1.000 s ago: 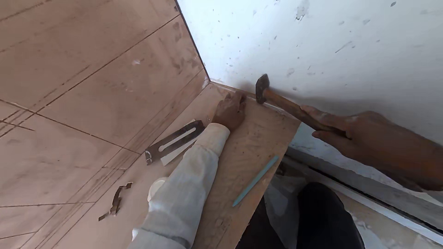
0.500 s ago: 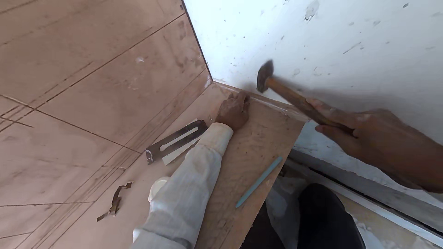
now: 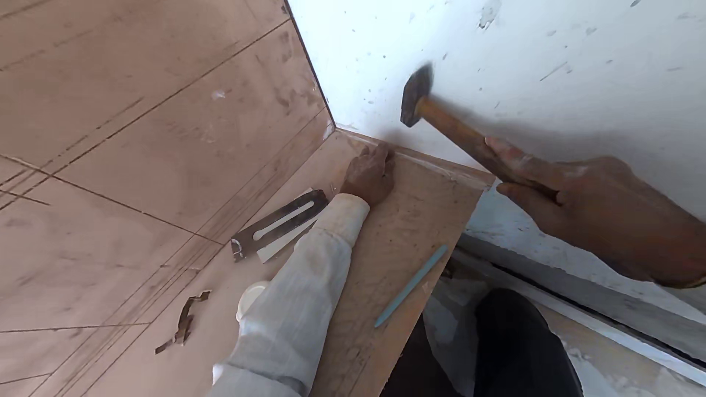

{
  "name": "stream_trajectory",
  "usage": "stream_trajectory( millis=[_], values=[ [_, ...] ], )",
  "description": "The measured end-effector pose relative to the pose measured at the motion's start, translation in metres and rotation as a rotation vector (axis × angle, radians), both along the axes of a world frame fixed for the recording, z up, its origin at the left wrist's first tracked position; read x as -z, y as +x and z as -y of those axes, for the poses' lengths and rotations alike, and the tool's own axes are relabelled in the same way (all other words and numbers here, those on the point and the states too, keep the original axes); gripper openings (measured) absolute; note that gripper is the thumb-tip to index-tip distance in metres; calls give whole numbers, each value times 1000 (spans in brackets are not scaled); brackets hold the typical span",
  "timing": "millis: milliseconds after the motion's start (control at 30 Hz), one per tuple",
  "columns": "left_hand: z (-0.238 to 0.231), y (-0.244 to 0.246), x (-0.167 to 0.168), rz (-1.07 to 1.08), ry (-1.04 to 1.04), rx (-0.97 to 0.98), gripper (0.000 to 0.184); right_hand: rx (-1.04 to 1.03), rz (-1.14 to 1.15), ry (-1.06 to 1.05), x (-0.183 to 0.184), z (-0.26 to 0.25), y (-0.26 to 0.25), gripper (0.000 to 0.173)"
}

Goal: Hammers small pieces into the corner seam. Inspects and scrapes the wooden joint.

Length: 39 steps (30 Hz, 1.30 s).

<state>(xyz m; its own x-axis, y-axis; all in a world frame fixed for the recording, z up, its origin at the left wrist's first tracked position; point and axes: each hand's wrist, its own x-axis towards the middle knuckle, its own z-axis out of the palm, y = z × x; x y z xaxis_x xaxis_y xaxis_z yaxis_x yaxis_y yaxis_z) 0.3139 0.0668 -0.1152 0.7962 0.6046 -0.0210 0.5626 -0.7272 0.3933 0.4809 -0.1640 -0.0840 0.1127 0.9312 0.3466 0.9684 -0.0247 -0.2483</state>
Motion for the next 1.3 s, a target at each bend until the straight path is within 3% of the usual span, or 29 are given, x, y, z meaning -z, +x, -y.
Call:
stream_trajectory(
  millis=[200, 433, 600, 833, 933, 1033, 1200, 1300],
  values=[
    [1, 0, -1, -25, 9, -11, 35, 20, 15, -312, 1, -7, 7, 55],
    [1, 1, -3, -33, -4, -13, 35, 6, 22, -27, 2, -3, 0, 52],
    [0, 4, -3, -51, 16, -15, 35, 33, 17, -279, 3, -7, 3, 54],
    [1, 2, 0, -20, 23, -26, 35, 48, -16, -288, -11, 17, 16, 50],
    [3, -5, 3, 118, 109, -11, 32, 52, -21, -192, -15, 27, 15, 51],
    [-3, -6, 6, 206, 119, -118, 35, 70, -53, -167, -18, 26, 10, 52],
    [-15, -4, -1, -4, -8, -235, 44, 69, -82, -156, -3, -2, -9, 53],
    [-22, -8, 0, 10, -51, -230, 40, 76, -90, -191, -3, -24, -21, 53]
  ],
)
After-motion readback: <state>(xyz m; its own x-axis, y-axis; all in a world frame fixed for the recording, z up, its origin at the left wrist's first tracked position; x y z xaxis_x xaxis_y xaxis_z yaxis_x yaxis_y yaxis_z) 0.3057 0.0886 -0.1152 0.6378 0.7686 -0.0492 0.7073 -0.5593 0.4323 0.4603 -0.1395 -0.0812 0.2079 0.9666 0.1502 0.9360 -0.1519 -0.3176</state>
